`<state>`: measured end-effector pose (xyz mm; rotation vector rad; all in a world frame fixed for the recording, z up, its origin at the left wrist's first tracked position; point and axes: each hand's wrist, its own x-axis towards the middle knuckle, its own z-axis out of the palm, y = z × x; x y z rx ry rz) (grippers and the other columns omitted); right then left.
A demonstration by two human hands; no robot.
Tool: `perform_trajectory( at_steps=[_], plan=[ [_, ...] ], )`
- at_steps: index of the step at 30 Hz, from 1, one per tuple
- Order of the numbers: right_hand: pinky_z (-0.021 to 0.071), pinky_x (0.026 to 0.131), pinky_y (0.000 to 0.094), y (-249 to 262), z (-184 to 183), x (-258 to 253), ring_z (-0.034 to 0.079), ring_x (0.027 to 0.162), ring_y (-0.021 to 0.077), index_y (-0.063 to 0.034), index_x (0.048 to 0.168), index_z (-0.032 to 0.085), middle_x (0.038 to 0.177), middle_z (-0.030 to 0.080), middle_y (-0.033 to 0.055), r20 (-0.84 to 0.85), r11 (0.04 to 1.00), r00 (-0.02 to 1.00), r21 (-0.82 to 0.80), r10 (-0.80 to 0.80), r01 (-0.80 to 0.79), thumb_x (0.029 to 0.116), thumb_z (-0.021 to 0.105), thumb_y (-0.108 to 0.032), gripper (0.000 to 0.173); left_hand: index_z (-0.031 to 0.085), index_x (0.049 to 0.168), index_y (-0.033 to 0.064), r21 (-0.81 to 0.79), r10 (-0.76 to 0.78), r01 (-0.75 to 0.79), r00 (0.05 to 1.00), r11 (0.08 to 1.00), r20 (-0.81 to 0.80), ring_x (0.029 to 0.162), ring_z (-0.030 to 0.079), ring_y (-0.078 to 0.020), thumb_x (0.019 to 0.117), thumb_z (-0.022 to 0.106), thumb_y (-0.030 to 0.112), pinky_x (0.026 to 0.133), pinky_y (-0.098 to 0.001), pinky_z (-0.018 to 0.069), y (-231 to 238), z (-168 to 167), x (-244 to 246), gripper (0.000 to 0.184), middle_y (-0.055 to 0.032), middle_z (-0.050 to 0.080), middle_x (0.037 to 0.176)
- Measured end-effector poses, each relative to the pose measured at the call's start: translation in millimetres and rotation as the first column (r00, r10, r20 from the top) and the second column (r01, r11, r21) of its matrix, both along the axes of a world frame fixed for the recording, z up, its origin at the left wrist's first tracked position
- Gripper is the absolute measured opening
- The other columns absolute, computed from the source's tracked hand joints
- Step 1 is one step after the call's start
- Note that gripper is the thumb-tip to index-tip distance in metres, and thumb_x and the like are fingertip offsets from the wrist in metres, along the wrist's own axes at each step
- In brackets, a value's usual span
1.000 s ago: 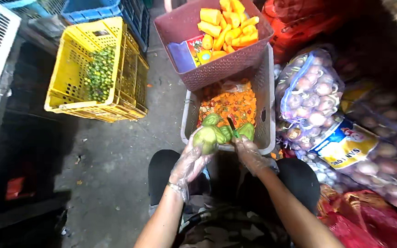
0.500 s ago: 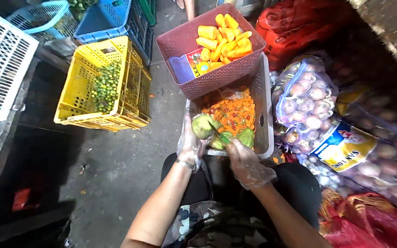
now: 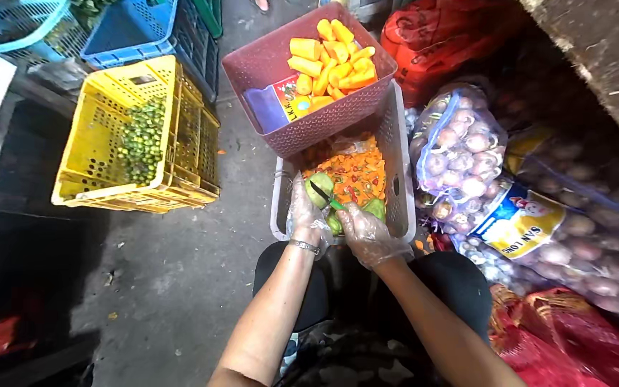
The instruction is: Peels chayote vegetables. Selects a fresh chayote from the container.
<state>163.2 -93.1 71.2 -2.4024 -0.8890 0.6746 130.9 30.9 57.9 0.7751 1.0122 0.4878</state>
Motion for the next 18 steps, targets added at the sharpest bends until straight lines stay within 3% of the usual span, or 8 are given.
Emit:
perform_trajectory(
  at_steps=[3, 6, 9, 10, 12, 14, 15, 18],
  plan=[
    [0.0536, 0.093, 0.059, 2.1, -5.5, 8.9, 0.07, 0.108, 0.0405, -0.0038, 0.136, 0.058, 0.111, 0.071, 0.0228, 0.006, 0.999, 1.0, -0.028, 0.021, -0.021, 0.1119, 0.032, -0.043, 0.053, 0.058, 0.133, 0.0194, 0.016, -0.035, 0.035, 0.999, 0.999, -0.006, 0.099, 0.063, -0.0186, 0.1049, 0.038, 0.059, 0.079, -0.0406, 0.0545, 2.1, -4.1, -3.0, 0.052, -0.0057, 0.065, 0.115],
    [0.0549, 0.087, 0.0602, 3.6, -7.2, 16.5, 0.071, 0.103, 0.042, -0.0046, 0.133, 0.059, 0.107, 0.072, 0.0223, 0.065, 0.999, 0.997, -0.023, 0.029, -0.027, 0.1114, 0.035, -0.043, 0.05, 0.06, 0.123, 0.0201, -0.005, -0.091, 0.091, 0.995, 0.996, -0.04, 0.08, 0.061, -0.0156, 0.1037, 0.036, 0.062, 0.063, -0.0336, 0.0517, 9.6, -3.7, -1.5, 0.052, -0.0044, 0.063, 0.099],
    [0.0548, 0.087, 0.0608, 4.1, -10.4, 26.5, 0.07, 0.103, 0.0418, -0.006, 0.133, 0.058, 0.108, 0.071, 0.0219, 0.052, 0.996, 0.998, -0.083, 0.027, -0.023, 0.1117, 0.035, -0.044, 0.049, 0.06, 0.122, 0.0163, -0.044, -0.128, 0.126, 0.991, 0.991, -0.026, 0.078, 0.061, -0.0178, 0.1037, 0.039, 0.06, 0.064, -0.0348, 0.0531, 14.2, -1.6, -4.5, 0.052, -0.007, 0.063, 0.097],
    [0.053, 0.092, 0.0629, 3.7, -14.2, 33.6, 0.069, 0.11, 0.0426, -0.0072, 0.137, 0.056, 0.115, 0.07, 0.0228, -0.008, 0.991, 1.0, -0.132, -0.022, 0.021, 0.1119, 0.034, -0.045, 0.05, 0.061, 0.12, 0.0145, -0.006, -0.156, 0.156, 0.988, 0.988, -0.013, 0.072, 0.062, -0.0173, 0.1051, 0.038, 0.058, 0.059, -0.0331, 0.0533, 11.3, -1.0, -7.0, 0.051, -0.0073, 0.064, 0.092],
    [0.048, 0.1, 0.0653, 0.9, -25.1, 48.6, 0.064, 0.12, 0.044, -0.0088, 0.144, 0.053, 0.126, 0.067, 0.0244, -0.112, 0.97, 0.979, -0.195, -0.17, 0.146, 0.1122, 0.03, -0.046, 0.054, 0.062, 0.122, 0.0127, 0.056, -0.228, 0.224, 0.972, 0.973, 0.065, 0.072, 0.064, -0.0172, 0.1075, 0.037, 0.052, 0.061, -0.0328, 0.0553, 3.7, 1.9, -12.5, 0.049, -0.0079, 0.067, 0.092],
    [0.0438, 0.105, 0.0654, -6.7, -22.2, 52.9, 0.059, 0.128, 0.0442, -0.0061, 0.146, 0.051, 0.135, 0.062, 0.0258, -0.172, 0.954, 0.948, -0.184, -0.27, 0.238, 0.1133, 0.027, -0.043, 0.055, 0.062, 0.119, 0.0131, 0.023, -0.186, 0.185, 0.978, 0.982, 0.092, 0.069, 0.063, -0.0164, 0.1072, 0.037, 0.051, 0.057, -0.0314, 0.0538, 2.7, -5.4, -9.6, 0.047, -0.0075, 0.066, 0.089],
    [0.0417, 0.108, 0.0648, -12.7, -17.8, 53.0, 0.056, 0.131, 0.0439, -0.0042, 0.148, 0.05, 0.14, 0.059, 0.026, -0.187, 0.948, 0.935, -0.168, -0.3, 0.271, 0.1138, 0.025, -0.041, 0.056, 0.06, 0.121, 0.0144, -0.002, -0.172, 0.173, 0.979, 0.985, 0.108, 0.073, 0.063, -0.0166, 0.1071, 0.035, 0.053, 0.061, -0.0327, 0.0543, 7.0, -10.2, -11.1, 0.048, -0.0069, 0.065, 0.092],
    [0.0433, 0.104, 0.0656, -28.0, -7.6, 57.2, 0.059, 0.126, 0.044, -0.0047, 0.146, 0.051, 0.134, 0.062, 0.0271, -0.211, 0.927, 0.904, -0.046, -0.373, 0.372, 0.1134, 0.029, -0.041, 0.054, 0.061, 0.116, 0.0157, -0.074, -0.125, 0.135, 0.985, 0.988, 0.121, 0.072, 0.064, -0.0164, 0.104, 0.037, 0.06, 0.058, -0.0317, 0.0544, 20.1, -4.6, -9.6, 0.051, -0.0064, 0.065, 0.09]
  ],
)
